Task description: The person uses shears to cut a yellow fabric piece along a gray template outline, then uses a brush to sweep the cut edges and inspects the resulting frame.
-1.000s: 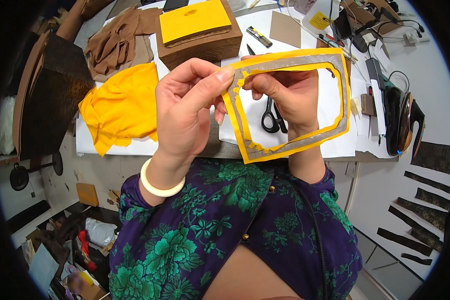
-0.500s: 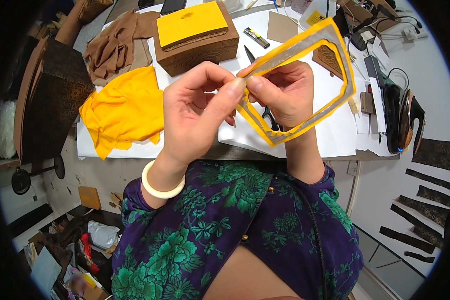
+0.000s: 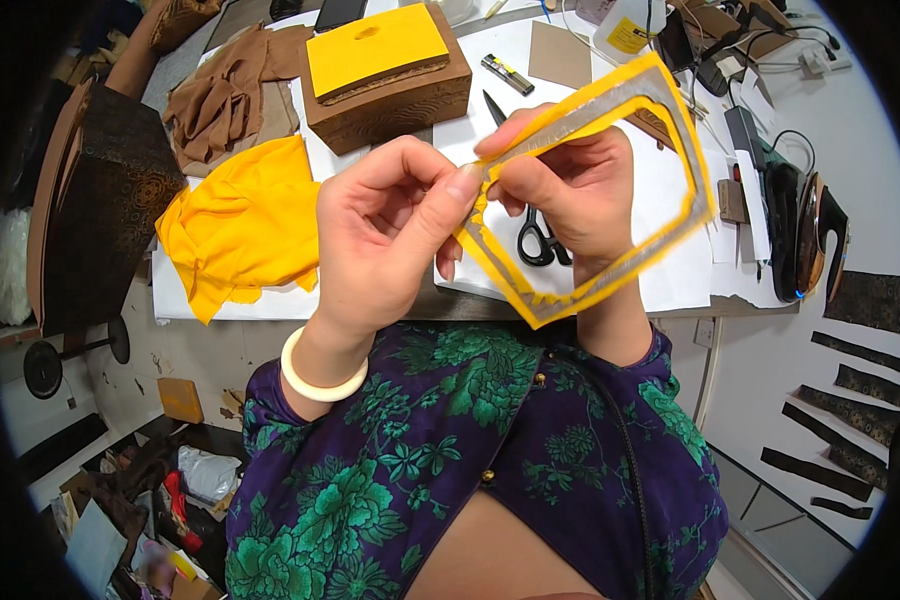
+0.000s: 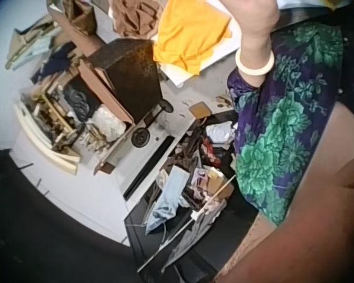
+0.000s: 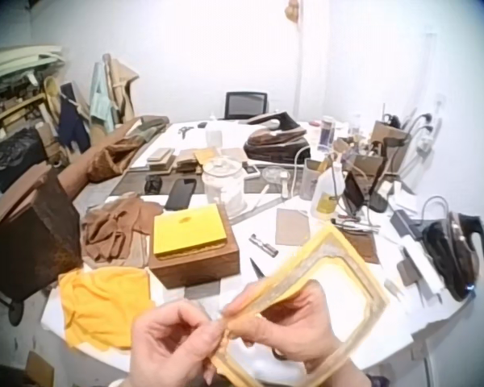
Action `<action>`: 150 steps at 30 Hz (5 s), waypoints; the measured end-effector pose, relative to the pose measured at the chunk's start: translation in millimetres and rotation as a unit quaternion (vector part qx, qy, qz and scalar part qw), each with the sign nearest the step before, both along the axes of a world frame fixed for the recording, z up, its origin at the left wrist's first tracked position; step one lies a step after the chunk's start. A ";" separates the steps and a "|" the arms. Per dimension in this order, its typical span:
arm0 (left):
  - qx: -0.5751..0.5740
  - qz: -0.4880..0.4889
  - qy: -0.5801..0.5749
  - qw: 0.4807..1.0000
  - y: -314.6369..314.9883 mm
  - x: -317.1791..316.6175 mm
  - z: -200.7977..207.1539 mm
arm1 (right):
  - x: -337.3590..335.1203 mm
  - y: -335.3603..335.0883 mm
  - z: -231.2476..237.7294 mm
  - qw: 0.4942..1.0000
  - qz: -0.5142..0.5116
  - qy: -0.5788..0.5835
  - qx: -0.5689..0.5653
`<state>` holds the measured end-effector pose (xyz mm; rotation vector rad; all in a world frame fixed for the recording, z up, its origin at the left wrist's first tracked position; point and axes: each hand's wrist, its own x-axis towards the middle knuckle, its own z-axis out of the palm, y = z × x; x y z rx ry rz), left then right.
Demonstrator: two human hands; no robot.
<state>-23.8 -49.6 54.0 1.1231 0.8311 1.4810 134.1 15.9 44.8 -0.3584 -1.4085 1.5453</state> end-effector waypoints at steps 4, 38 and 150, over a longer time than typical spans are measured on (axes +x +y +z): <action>-0.016 -0.014 -0.015 1.000 -2.3 -3.4 1.5 | 2.1 1.2 11.1 1.000 -0.015 -0.006 0.010; -0.034 -0.041 -0.055 0.997 0.2 -4.9 -1.2 | 5.5 -0.8 9.0 0.999 -0.011 -0.012 0.038; -0.023 -0.103 -0.061 0.993 17.7 -14.6 24.3 | 7.6 -3.3 0.5 0.981 0.153 0.000 -0.123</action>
